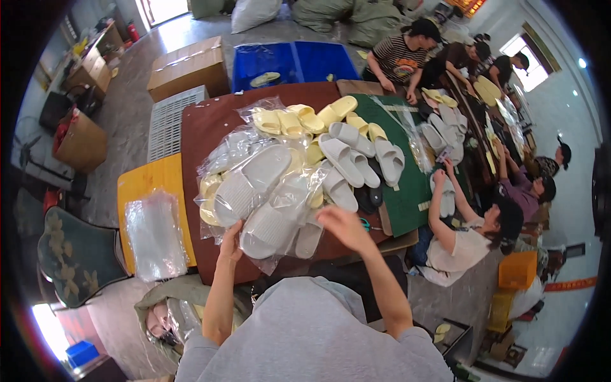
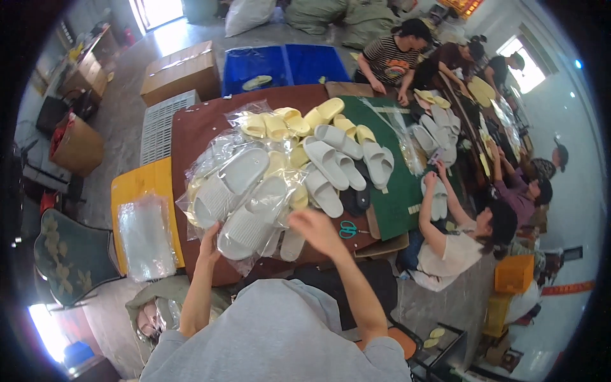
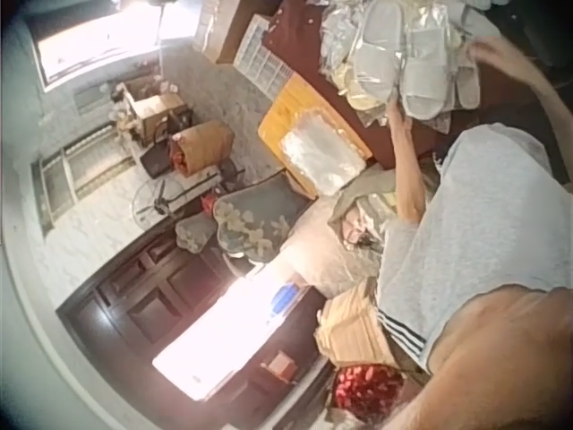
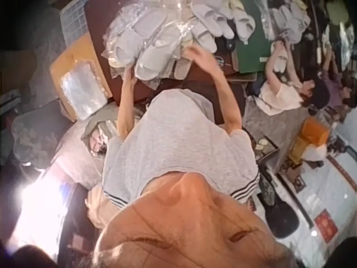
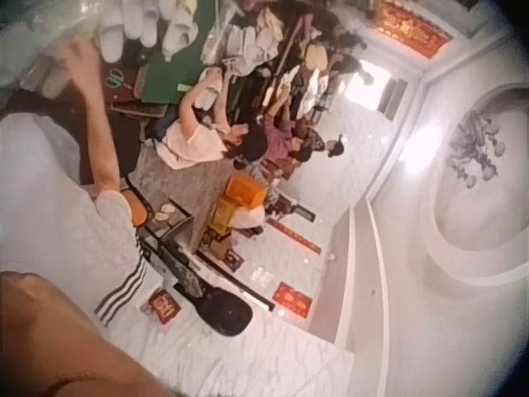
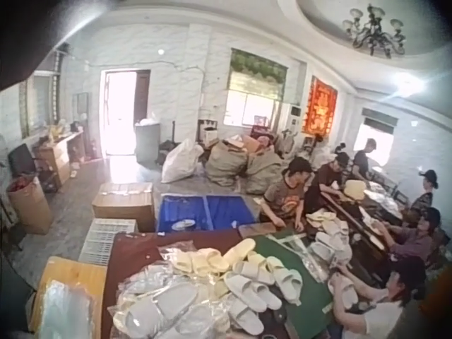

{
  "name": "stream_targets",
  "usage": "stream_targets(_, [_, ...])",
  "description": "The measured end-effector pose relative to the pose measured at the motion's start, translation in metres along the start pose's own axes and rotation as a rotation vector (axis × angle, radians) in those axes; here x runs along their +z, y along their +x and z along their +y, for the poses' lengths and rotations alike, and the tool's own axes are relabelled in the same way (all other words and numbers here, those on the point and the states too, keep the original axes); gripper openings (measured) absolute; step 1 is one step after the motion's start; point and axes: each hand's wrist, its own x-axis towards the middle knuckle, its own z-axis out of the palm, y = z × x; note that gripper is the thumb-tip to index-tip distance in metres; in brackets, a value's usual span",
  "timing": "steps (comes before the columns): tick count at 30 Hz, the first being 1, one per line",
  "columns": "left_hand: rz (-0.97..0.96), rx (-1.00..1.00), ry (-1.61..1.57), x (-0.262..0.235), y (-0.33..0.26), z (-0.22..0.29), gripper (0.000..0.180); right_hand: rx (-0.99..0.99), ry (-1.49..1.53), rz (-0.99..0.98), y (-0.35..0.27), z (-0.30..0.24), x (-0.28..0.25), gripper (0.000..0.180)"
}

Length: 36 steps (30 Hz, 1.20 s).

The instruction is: The person moves a plastic crate aside, opens a large sack of slippers, and packs slippers into clear plastic bags by hand.

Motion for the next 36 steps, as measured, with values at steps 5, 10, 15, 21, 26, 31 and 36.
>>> stream_targets(5, [0.046, 0.064, 0.081, 0.015, -0.032, 0.003, 0.045, -0.244, -0.092, 0.190, 0.084, 0.017, -0.053, 0.022])
stream_targets(10, [0.173, 0.069, 0.037, -0.004, -0.063, -0.005, 0.035, 0.119, 0.099, -0.371, 0.105, 0.053, -0.089, 0.029])
stream_targets(15, [0.030, 0.072, 0.003, 0.049, -0.075, -0.002, 0.046, 0.079, 0.232, -0.786, 0.064, 0.035, -0.116, 0.068])
stream_targets(21, [0.024, 0.080, 0.234, 0.094, -0.082, 0.010, 0.054, 0.069, 0.312, -0.531, 0.032, 0.040, -0.095, 0.091])
stream_targets(26, [0.017, 0.071, 0.271, 0.032, -0.056, 0.019, 0.053, -0.080, 0.441, -0.254, 0.007, 0.045, -0.060, 0.078])
stream_targets(31, [-0.134, 0.023, 0.313, 0.054, -0.060, 0.030, 0.055, -0.131, 0.225, -0.387, 0.007, 0.017, -0.055, 0.055])
stream_targets(36, [-0.338, 0.024, 0.366, 0.079, -0.031, 0.052, 0.055, -0.074, 0.083, -0.106, 0.004, 0.019, -0.067, 0.038])
